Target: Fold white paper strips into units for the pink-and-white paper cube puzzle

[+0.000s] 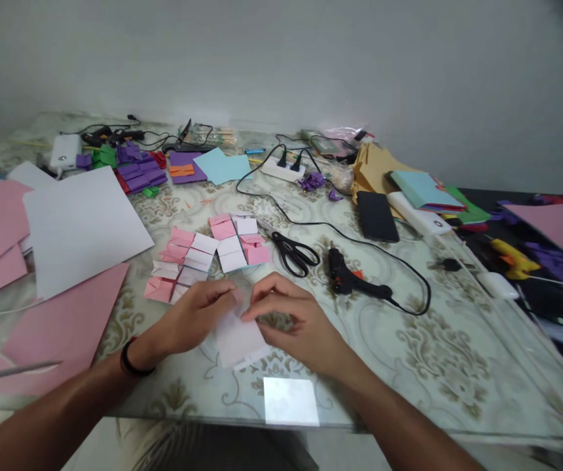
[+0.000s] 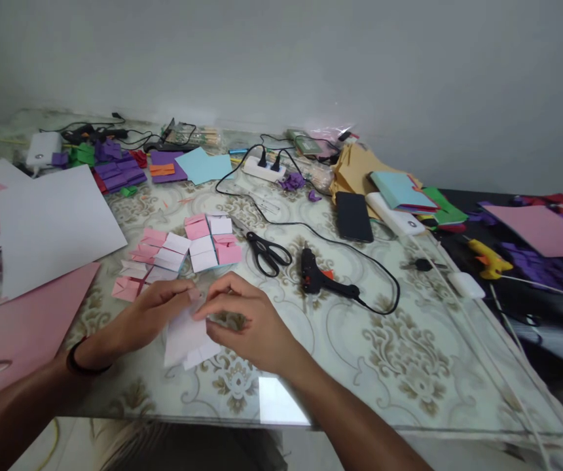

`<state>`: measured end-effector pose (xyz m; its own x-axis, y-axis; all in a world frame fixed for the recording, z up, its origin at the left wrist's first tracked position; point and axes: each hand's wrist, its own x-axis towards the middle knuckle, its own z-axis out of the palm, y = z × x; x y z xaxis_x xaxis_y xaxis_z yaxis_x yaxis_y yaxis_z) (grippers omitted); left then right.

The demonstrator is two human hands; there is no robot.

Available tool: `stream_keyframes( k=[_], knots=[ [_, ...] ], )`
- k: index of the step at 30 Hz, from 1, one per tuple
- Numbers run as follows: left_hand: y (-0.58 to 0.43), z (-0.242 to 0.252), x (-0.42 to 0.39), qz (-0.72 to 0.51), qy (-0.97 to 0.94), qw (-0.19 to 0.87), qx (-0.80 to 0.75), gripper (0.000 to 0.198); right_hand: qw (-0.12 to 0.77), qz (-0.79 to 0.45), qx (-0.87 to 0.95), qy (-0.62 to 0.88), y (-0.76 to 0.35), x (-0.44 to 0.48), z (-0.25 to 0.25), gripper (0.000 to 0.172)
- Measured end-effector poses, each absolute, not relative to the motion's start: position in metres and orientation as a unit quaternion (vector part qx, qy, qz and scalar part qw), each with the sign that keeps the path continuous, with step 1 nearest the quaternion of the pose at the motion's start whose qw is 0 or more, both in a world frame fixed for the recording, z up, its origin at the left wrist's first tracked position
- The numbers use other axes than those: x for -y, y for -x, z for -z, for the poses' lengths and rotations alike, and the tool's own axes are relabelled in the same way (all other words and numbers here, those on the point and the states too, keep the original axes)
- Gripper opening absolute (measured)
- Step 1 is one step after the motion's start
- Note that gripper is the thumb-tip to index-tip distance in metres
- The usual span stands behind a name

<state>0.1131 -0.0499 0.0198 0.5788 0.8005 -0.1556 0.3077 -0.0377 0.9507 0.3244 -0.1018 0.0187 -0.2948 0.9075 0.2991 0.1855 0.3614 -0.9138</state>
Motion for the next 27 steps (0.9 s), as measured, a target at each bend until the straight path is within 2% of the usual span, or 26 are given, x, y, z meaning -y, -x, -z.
stream_keyframes(
  k=[4, 6, 10, 16, 22, 27],
  knots=[
    [-0.107, -0.021, 0.05, -0.237, -0.642, 0.643, -0.344, 0.065, 0.492, -0.404, 0.642, 0.428, -0.327, 0.098, -0.016, 0.021],
    [-0.104, -0.022, 0.05, -0.246, -0.647, 0.642, -0.33, 0.07, 0.508, -0.413, 0.613, 0.442, -0.327, 0.096, -0.015, 0.016],
    [-0.104, -0.027, 0.053, -0.24, -0.703, 0.567, -0.357, 0.059, 0.522, -0.415, 0.572, 0.477, -0.324, 0.095, -0.013, 0.005],
    [-0.114, -0.026, 0.052, -0.218, -0.719, 0.522, -0.404, 0.025, 0.487, -0.456, 0.539, 0.514, -0.319, 0.098, -0.011, 0.011],
    [-0.114, -0.02, 0.053, -0.251, -0.707, 0.533, -0.392, 0.018, 0.475, -0.459, 0.545, 0.516, -0.317, 0.098, -0.01, 0.011],
    [-0.116, -0.02, 0.054, -0.252, -0.707, 0.526, -0.4, 0.021, 0.474, -0.444, 0.567, 0.507, -0.315, 0.1, -0.007, 0.008]
  ],
)
